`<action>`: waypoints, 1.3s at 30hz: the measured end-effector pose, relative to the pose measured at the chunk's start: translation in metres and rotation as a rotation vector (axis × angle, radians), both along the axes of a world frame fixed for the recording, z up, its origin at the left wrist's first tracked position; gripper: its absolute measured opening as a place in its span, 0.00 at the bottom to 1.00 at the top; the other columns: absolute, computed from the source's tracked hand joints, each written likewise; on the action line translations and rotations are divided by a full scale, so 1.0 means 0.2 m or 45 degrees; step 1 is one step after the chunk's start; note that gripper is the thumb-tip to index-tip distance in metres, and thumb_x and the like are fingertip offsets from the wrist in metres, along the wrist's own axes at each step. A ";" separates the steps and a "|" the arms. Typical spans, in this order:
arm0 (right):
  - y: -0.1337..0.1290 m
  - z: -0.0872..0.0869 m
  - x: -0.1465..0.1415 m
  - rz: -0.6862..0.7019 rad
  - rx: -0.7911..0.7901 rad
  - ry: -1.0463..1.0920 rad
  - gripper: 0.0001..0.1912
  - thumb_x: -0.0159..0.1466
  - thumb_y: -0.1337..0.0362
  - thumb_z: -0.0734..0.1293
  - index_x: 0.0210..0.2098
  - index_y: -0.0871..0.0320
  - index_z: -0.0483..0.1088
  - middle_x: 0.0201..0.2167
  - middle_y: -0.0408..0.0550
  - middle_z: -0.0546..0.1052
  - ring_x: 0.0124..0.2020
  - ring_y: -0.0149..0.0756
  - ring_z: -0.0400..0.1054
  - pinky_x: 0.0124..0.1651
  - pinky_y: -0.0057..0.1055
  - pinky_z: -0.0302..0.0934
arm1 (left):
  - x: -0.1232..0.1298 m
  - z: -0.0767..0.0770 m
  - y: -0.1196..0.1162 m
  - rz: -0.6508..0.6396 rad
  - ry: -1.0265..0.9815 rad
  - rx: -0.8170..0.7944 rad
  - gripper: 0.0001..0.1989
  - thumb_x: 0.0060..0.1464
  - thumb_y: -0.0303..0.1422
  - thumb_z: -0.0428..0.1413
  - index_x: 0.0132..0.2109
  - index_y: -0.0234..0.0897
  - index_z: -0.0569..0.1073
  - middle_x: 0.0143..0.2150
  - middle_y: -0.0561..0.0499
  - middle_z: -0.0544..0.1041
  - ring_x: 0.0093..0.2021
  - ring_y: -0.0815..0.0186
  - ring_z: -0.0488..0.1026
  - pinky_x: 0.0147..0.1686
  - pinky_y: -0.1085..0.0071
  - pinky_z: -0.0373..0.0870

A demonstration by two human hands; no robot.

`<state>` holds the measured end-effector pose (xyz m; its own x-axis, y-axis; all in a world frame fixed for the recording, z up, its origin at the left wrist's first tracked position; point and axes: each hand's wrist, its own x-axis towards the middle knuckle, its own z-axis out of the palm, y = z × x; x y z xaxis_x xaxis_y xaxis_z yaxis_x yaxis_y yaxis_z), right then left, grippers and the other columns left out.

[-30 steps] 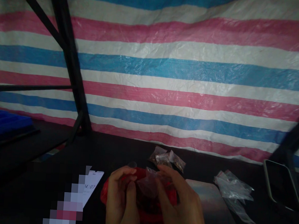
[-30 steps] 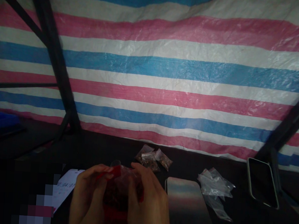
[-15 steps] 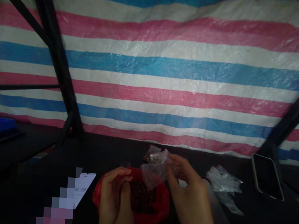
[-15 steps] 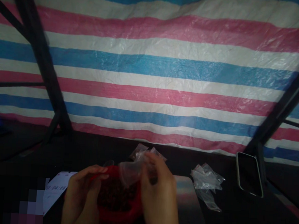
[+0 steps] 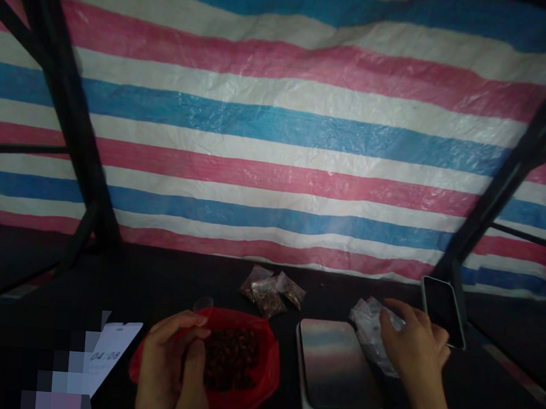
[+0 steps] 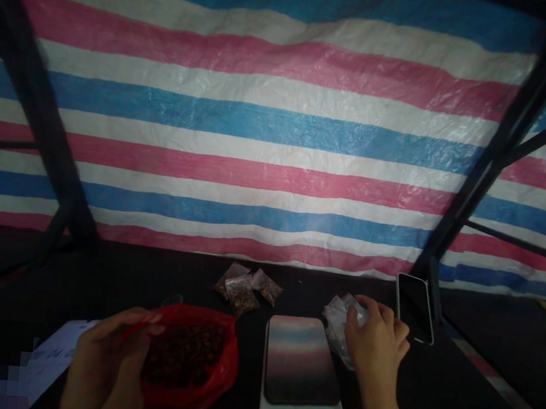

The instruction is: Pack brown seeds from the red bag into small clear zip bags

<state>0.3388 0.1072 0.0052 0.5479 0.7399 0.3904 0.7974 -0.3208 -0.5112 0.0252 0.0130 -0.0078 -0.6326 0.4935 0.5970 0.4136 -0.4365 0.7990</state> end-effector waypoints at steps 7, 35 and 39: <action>0.02 -0.01 0.11 0.154 -0.123 0.015 0.22 0.63 0.55 0.62 0.48 0.52 0.84 0.52 0.60 0.83 0.55 0.67 0.74 0.53 0.58 0.66 | -0.04 -0.08 0.02 -0.073 -0.020 -0.015 0.07 0.61 0.31 0.61 0.47 0.45 0.76 0.44 0.53 0.79 0.39 0.66 0.81 0.39 0.74 0.82; -0.29 0.18 -0.92 1.538 0.643 -0.073 0.13 0.75 0.68 0.63 0.45 0.48 0.79 0.41 0.43 0.86 0.40 0.40 0.79 0.45 0.36 0.68 | -0.11 -0.01 -0.05 -0.045 -0.071 0.147 0.07 0.65 0.26 0.57 0.46 0.44 0.75 0.43 0.52 0.75 0.40 0.67 0.77 0.42 0.75 0.79; -0.29 0.19 -0.92 1.468 0.672 -0.016 0.09 0.72 0.67 0.67 0.42 0.48 0.79 0.38 0.42 0.85 0.39 0.40 0.79 0.44 0.35 0.68 | -0.10 0.00 -0.06 -0.055 -0.056 0.173 0.08 0.66 0.25 0.56 0.47 0.45 0.75 0.43 0.53 0.75 0.40 0.68 0.77 0.42 0.76 0.78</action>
